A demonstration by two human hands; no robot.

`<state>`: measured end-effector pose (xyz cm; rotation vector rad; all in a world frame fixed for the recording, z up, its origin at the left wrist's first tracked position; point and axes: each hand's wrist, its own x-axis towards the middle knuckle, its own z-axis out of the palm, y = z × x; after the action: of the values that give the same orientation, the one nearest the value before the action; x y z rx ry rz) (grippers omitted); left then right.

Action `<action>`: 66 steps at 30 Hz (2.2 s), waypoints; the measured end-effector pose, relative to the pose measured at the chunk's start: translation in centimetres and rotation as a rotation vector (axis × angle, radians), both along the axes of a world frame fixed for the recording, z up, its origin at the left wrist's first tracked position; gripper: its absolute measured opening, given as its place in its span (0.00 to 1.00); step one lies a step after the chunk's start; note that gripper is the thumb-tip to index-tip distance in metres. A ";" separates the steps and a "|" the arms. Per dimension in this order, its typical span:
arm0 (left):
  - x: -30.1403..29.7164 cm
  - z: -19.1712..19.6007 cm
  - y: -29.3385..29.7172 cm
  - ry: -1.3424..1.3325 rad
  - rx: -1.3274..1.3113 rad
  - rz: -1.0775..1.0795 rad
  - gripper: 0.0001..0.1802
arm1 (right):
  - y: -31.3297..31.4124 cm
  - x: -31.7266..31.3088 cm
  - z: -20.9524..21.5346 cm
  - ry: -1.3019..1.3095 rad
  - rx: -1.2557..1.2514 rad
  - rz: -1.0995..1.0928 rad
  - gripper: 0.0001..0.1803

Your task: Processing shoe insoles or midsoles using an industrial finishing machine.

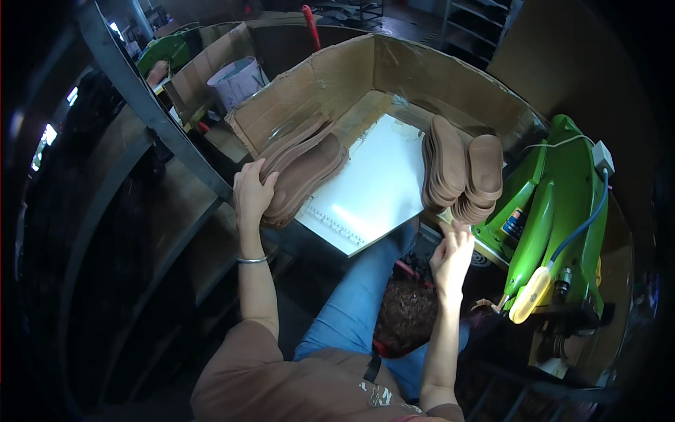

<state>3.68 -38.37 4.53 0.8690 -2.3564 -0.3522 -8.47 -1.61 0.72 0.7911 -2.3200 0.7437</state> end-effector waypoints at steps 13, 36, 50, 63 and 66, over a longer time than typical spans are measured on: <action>0.4 5.0 3.8 0.489 0.127 -0.237 0.17 | 4.6 7.3 -5.0 -0.394 -0.197 0.153 0.13; -1.0 -4.2 43.6 -0.098 1.455 -1.291 0.16 | 19.7 29.5 -13.3 -1.354 -2.035 0.165 0.24; -2.6 -4.1 40.3 -0.015 1.409 -1.151 0.11 | 25.1 26.0 -8.1 -1.039 -1.759 -0.142 0.33; -3.7 -4.0 35.9 0.188 1.365 -1.097 0.12 | 27.1 11.2 -2.7 -0.622 -1.536 -0.083 0.25; -3.6 -4.4 33.0 0.159 1.419 -1.022 0.12 | 23.7 10.7 -2.4 -0.596 -1.519 -0.075 0.21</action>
<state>0.12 -5.38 0.16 -0.0381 -1.9276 -2.5067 2.24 22.08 -1.68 -0.2668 -1.3932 2.4030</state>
